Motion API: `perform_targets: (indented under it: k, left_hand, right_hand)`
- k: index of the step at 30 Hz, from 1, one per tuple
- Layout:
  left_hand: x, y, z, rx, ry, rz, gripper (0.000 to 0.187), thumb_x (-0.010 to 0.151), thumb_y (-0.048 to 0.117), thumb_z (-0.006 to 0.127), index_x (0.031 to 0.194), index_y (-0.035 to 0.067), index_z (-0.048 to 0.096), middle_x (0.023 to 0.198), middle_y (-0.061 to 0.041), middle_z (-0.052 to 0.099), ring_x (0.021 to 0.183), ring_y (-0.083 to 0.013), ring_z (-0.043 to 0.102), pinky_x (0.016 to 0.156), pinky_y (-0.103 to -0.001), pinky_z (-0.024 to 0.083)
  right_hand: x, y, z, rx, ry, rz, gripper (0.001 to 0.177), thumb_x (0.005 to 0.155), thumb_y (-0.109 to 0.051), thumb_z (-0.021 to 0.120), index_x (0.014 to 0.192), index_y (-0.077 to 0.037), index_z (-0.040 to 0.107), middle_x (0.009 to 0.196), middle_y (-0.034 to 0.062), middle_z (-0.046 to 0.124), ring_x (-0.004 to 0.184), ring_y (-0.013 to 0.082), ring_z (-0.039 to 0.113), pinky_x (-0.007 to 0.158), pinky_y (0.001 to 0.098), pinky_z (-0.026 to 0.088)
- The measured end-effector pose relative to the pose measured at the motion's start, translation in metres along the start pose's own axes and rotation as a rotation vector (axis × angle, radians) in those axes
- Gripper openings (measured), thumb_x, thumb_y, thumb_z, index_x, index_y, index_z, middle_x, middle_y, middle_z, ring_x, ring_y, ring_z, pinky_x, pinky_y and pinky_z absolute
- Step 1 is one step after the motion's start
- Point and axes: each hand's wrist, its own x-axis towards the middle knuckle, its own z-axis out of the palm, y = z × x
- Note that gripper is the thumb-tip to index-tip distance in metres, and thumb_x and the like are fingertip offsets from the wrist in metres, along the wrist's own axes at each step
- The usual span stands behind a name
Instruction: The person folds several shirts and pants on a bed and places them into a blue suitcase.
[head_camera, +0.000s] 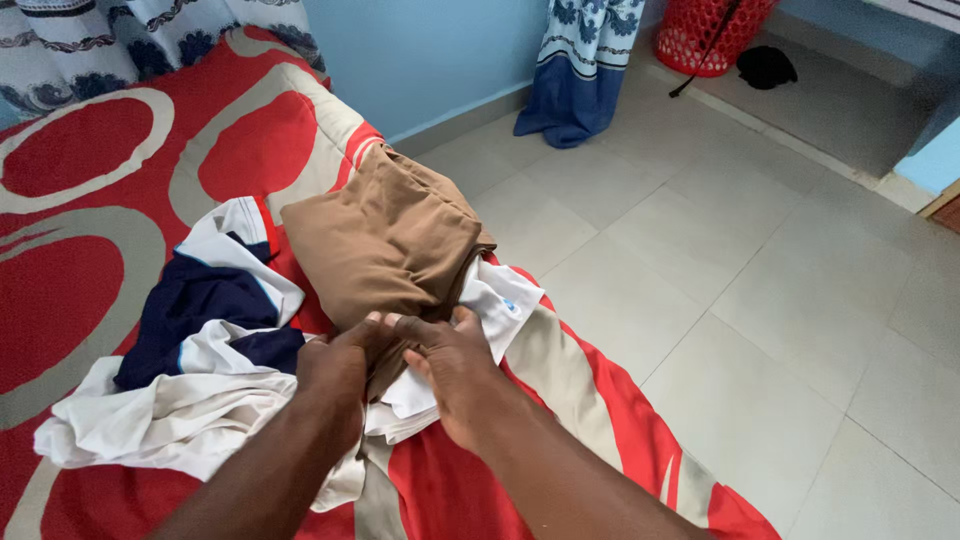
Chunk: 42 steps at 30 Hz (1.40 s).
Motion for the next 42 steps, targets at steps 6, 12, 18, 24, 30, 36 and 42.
perform_targets:
  k: [6,12,18,24,30,36,42]
  left_hand:
    - [0.026,0.012,-0.019,0.237,-0.022,-0.069,0.033,0.087,0.031,0.078,0.107,0.003,0.075,0.102,-0.006,0.077,0.091,-0.0186,0.065,0.087,-0.033,0.047]
    - [0.019,0.024,-0.024,0.001,-0.19,-0.056,0.03,0.085,0.032,0.076,0.104,0.009,0.073,0.094,-0.003,0.074,0.079,-0.0171,0.062,0.07,-0.035,0.042]
    - [-0.021,0.033,-0.033,-0.03,-0.267,-0.094,0.039,0.078,0.034,0.068,0.106,0.008,0.074,0.091,-0.002,0.078,0.074,-0.017,0.068,0.06,-0.034,0.046]
    - [-0.049,0.024,-0.034,0.287,0.139,0.056,0.05,0.081,0.033,0.083,0.119,0.003,0.069,0.095,-0.01,0.072,0.075,-0.0209,0.06,0.064,-0.038,0.044]
    - [-0.068,0.017,-0.048,-0.031,-0.178,0.022,0.071,0.088,0.06,0.069,0.14,0.011,0.064,0.126,-0.009,0.075,0.105,-0.0213,0.065,0.082,-0.038,0.045]
    - [-0.092,0.035,-0.061,-0.585,-0.425,-0.082,0.086,0.087,0.068,0.055,0.148,0.009,0.05,0.149,-0.007,0.061,0.135,-0.0259,0.059,0.112,-0.047,0.044]
    - [-0.082,0.051,-0.087,-0.447,-0.438,-0.047,0.081,0.088,0.062,0.055,0.146,0.006,0.05,0.142,-0.009,0.062,0.127,-0.0259,0.06,0.105,-0.046,0.045]
  right_hand:
    - [0.02,0.005,0.017,0.143,0.173,0.119,0.059,0.076,-0.015,0.085,0.125,-0.002,0.056,0.109,0.0049,0.072,0.103,0.0157,0.064,0.095,0.0323,0.051]
    - [0.017,0.003,0.021,0.115,-0.021,0.156,0.032,0.076,-0.022,0.087,0.102,-0.012,0.071,0.102,0.0009,0.071,0.095,0.0131,0.063,0.087,0.0316,0.049]
    - [-0.009,-0.01,0.042,0.163,-0.043,0.175,0.029,0.077,-0.025,0.08,0.101,-0.013,0.069,0.097,0.0055,0.07,0.093,0.0208,0.065,0.078,0.0398,0.053]
    - [-0.01,-0.007,0.06,0.082,0.012,-0.006,0.028,0.085,-0.015,0.076,0.105,0.0,0.066,0.091,0.0143,0.067,0.072,0.0278,0.06,0.064,0.0431,0.047]
    - [-0.021,-0.013,0.057,0.217,-0.229,-0.121,0.031,0.093,-0.017,0.06,0.111,0.008,0.066,0.096,0.012,0.072,0.081,0.0211,0.069,0.074,0.0356,0.057]
    - [-0.06,-0.032,0.058,0.37,-0.436,0.062,0.042,0.091,-0.023,0.057,0.124,0.003,0.059,0.113,0.0154,0.07,0.099,0.0249,0.07,0.089,0.0382,0.057]
    - [-0.113,-0.033,0.052,0.343,-0.489,0.207,0.049,0.083,-0.022,0.057,0.127,0.0,0.061,0.12,0.0131,0.07,0.109,0.0267,0.068,0.1,0.0414,0.053]
